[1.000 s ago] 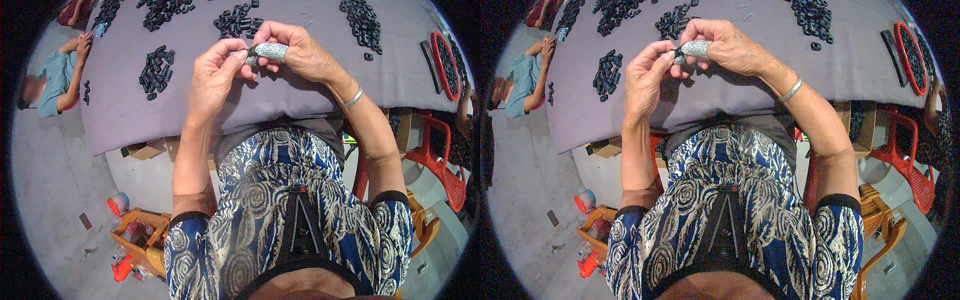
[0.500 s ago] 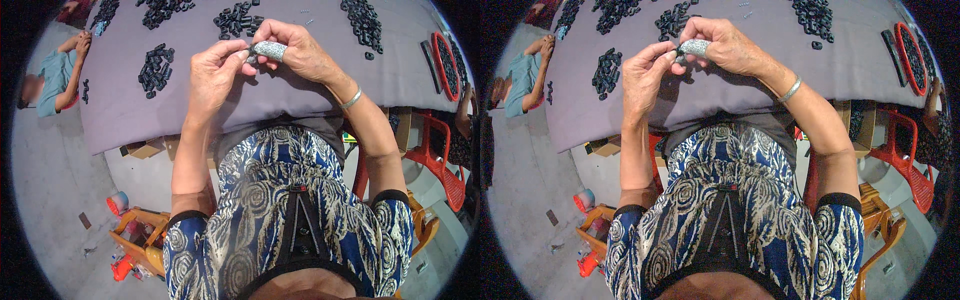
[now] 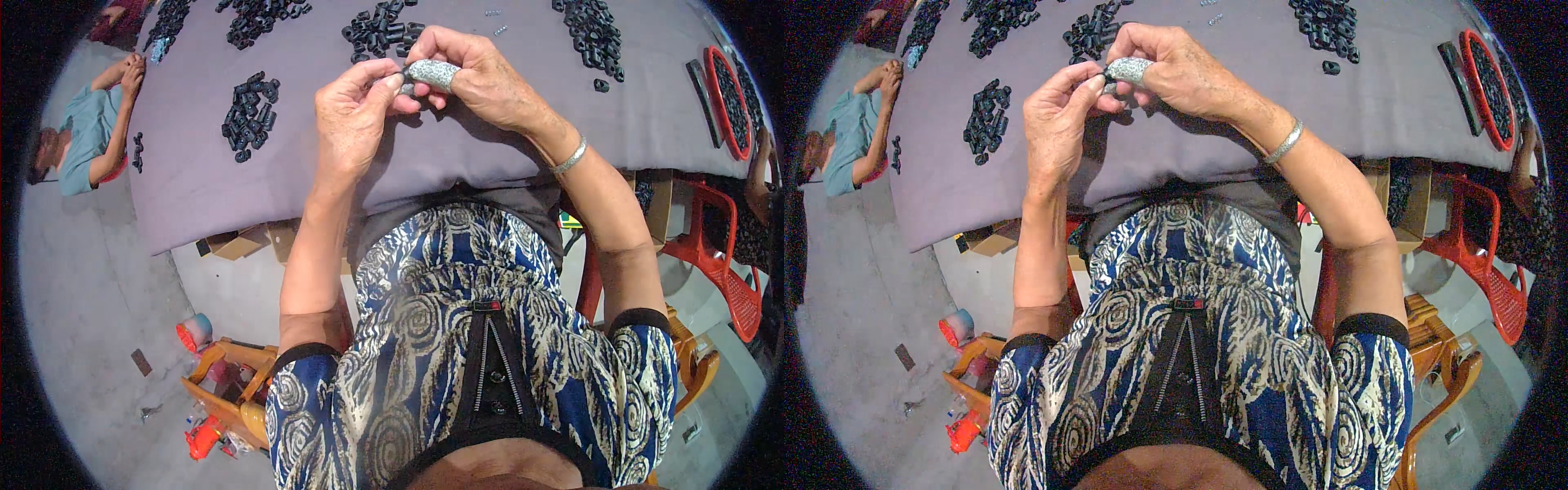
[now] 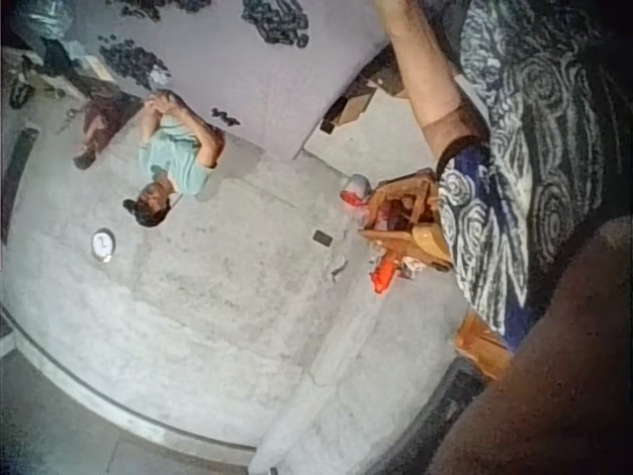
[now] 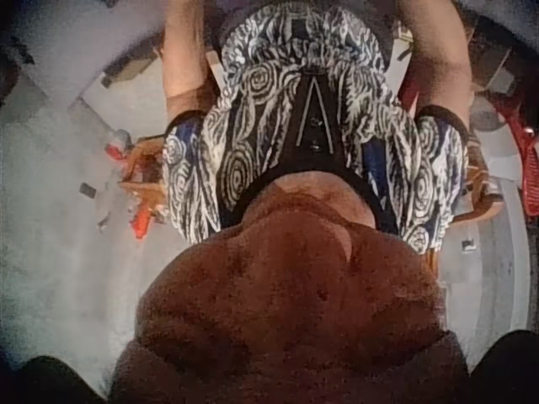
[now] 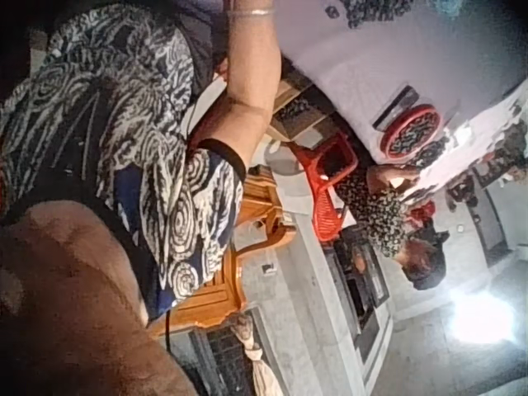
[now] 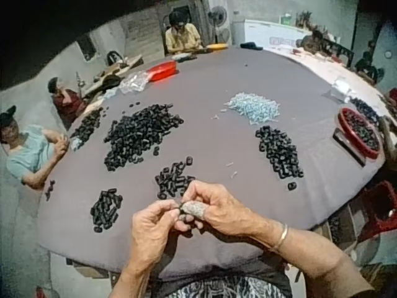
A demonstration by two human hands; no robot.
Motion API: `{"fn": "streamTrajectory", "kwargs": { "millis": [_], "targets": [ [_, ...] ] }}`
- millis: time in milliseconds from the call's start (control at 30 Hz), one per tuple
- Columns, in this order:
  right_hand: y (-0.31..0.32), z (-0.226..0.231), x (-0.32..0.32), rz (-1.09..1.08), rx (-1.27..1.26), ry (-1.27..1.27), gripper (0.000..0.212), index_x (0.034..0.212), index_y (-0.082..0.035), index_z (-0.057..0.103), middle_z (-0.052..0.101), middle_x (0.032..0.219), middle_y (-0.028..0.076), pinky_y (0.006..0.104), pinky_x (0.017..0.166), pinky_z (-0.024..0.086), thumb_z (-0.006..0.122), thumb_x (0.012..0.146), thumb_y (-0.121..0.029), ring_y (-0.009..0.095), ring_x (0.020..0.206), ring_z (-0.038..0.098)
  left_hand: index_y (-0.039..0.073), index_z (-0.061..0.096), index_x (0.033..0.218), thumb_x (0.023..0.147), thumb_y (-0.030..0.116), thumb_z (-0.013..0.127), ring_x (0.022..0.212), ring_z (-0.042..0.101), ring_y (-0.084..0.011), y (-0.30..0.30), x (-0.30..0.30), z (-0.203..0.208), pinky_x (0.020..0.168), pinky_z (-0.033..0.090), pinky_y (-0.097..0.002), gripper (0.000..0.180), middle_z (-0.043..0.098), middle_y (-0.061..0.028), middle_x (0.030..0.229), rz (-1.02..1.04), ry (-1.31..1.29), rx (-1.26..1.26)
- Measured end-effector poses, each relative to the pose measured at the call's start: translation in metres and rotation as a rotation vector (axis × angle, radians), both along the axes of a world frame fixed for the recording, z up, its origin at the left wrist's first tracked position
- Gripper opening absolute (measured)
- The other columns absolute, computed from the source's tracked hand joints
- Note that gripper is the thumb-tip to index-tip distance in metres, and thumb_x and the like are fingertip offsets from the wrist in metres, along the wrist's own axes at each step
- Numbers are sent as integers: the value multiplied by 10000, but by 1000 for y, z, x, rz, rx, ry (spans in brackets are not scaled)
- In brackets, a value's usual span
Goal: Assembling small black plastic components by hand at a communal workspace.
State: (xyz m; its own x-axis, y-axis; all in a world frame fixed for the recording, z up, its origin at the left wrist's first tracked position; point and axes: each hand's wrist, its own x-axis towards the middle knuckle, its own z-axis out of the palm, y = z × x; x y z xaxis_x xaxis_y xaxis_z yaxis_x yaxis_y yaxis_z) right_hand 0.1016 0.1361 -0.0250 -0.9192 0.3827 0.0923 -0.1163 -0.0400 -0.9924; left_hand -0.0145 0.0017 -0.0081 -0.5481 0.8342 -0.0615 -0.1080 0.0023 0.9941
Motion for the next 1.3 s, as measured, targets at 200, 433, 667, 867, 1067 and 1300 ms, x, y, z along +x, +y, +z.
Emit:
{"fn": "streamTrajectory", "kwargs": {
  "millis": [200,433,667,867,1067,1300],
  "targets": [
    [-7,-1,-1,-35,-5,6,92,930,-36,559,591,736,-8,196,533,458,506,917,-110,41,603,532,-61,601,1048,916,10,538,672,653,-141,2,2,-4,583,563,-283,162,661,-115,816,22,-45,7],
    [-14,-1,-5,-148,-29,16,60,931,-33,554,601,733,-4,189,499,460,506,917,-67,35,580,537,-33,607,1023,927,20,523,639,630,-126,7,5,-8,564,544,-269,138,655,-102,787,60,89,58],
    [-16,-4,-7,-241,22,-37,56,927,-28,557,607,716,4,193,487,459,518,921,-68,38,575,546,-56,608,1075,909,26,575,662,617,-95,17,4,-2,613,524,-227,188,649,-61,821,38,102,-40],
    [-7,0,-4,-165,-24,-5,80,941,-28,564,612,745,11,202,542,480,526,927,-97,46,622,554,-61,606,1094,914,46,573,683,655,-128,14,2,13,640,540,-240,212,676,-102,856,-6,20,-72],
    [-6,1,-2,-124,-58,63,90,953,-40,569,608,769,4,186,565,466,524,931,-115,40,654,547,-37,616,1097,899,65,605,713,675,-153,9,-18,10,670,561,-262,223,683,-119,895,-123,-114,-5],
    [-2,3,-1,-51,-181,39,79,959,-53,569,608,776,-7,173,572,457,530,929,-116,36,653,544,-8,625,1007,867,85,659,692,676,-154,10,-38,-9,675,596,-301,172,673,-87,836,-248,-334,86]
  ]
}}
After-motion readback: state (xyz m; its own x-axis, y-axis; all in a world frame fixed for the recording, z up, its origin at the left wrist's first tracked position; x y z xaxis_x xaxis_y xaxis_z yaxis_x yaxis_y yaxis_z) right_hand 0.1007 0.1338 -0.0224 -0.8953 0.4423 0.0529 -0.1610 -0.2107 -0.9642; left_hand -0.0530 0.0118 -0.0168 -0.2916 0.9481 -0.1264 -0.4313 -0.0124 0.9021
